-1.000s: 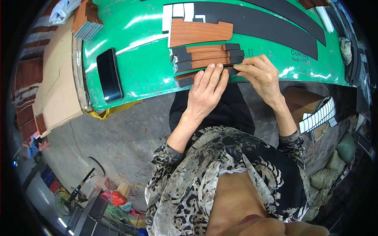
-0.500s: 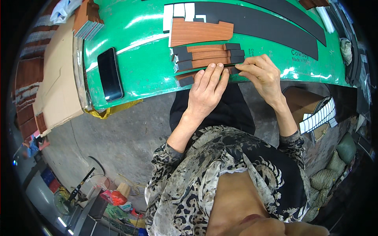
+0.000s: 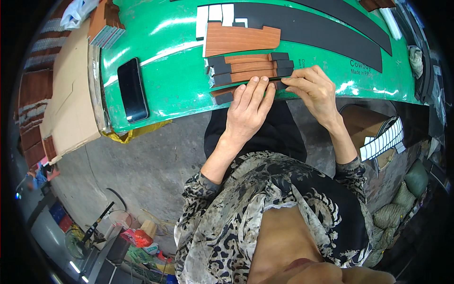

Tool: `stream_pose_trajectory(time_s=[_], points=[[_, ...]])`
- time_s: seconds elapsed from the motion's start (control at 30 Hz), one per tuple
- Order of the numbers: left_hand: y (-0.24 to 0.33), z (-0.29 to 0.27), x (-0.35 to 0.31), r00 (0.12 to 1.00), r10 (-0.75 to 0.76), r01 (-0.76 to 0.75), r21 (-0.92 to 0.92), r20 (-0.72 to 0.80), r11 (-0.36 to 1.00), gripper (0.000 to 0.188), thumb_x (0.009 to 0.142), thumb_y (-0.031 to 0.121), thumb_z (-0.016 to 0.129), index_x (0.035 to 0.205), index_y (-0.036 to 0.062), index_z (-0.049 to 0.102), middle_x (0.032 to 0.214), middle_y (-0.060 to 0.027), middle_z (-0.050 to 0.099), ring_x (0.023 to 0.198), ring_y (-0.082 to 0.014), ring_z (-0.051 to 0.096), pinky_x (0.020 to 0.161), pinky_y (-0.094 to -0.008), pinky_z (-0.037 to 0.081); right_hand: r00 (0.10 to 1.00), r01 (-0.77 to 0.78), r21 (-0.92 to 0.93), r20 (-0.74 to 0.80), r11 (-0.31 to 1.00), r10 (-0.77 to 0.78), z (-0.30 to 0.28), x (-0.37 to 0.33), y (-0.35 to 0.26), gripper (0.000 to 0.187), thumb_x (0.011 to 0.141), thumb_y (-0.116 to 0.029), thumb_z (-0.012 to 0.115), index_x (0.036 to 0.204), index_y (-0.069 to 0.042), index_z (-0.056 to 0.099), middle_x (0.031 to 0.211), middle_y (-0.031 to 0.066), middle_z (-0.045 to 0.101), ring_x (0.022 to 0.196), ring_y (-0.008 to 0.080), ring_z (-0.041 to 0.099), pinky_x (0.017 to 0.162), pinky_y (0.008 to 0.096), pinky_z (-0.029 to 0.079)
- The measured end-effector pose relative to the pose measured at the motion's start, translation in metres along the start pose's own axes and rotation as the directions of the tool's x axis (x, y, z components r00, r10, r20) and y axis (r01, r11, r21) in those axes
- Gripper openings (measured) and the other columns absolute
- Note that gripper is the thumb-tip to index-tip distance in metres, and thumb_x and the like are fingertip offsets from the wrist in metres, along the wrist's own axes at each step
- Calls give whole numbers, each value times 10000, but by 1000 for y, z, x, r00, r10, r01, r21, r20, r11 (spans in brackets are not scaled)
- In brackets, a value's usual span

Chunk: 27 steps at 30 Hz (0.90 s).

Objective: The recorder is assembling small furniture parts by attaching corner protectors or similar components to wooden or plastic blocks.

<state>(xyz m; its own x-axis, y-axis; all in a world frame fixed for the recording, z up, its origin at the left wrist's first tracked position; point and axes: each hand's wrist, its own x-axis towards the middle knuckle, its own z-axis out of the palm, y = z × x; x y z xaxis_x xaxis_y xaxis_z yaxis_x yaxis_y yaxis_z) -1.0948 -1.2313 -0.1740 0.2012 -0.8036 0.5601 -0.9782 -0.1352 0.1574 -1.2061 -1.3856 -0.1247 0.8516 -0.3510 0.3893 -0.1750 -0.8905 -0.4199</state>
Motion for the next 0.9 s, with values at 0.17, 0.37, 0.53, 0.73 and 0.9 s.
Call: stream_pose_trajectory(time_s=[0.17, 0.37, 0.53, 0.73, 0.9], points=[[-3, 5, -2, 1000, -8, 8, 2, 5, 1000, 312, 799, 103, 554, 1107, 106, 608, 1163, -72, 588, 1113, -228, 531, 963, -375, 349, 1000, 0, 10, 6, 1000, 0, 6, 1, 3, 256, 622, -120, 749, 872, -153, 706, 803, -35, 612, 711, 151, 548, 580, 277, 487], [1, 3, -2, 1000, -4, 4, 14, 19, 1000, 307, 801, 103, 557, 1103, 104, 611, 1170, -72, 587, 1116, -225, 529, 967, -374, 346, 1000, -10, 30, 3, 1000, 10, 9, -4, 4, 268, 621, -116, 747, 884, -143, 703, 805, -25, 614, 722, 153, 556, 585, 281, 488], [2, 3, -4, 1000, -14, 14, 6, 6, 1000, 297, 795, 98, 578, 1089, 100, 619, 1172, -71, 586, 1112, -225, 530, 959, -377, 351, 1000, -10, 78, -3, 997, 10, 5, -10, 8, 305, 621, -109, 746, 922, -129, 701, 847, -5, 636, 758, 164, 570, 615, 287, 492], [0, 4, -4, 1000, -3, 2, 39, 11, 999, 294, 789, 102, 590, 1082, 97, 616, 1165, -70, 583, 1108, -228, 527, 948, -382, 357, 989, -128, 173, -46, 977, 137, 0, -24, 18, 318, 646, -93, 745, 959, -121, 697, 876, 16, 649, 772, 186, 573, 659, 304, 490], [5, 7, 2, 1000, -13, 13, 25, 8, 1000, 315, 782, 103, 591, 1096, 113, 616, 1164, -76, 576, 1110, -236, 516, 946, -399, 354, 991, -91, 141, -88, 986, 104, 9, -26, 19, 284, 654, -94, 743, 932, -128, 700, 860, 12, 642, 759, 178, 572, 649, 299, 491]])
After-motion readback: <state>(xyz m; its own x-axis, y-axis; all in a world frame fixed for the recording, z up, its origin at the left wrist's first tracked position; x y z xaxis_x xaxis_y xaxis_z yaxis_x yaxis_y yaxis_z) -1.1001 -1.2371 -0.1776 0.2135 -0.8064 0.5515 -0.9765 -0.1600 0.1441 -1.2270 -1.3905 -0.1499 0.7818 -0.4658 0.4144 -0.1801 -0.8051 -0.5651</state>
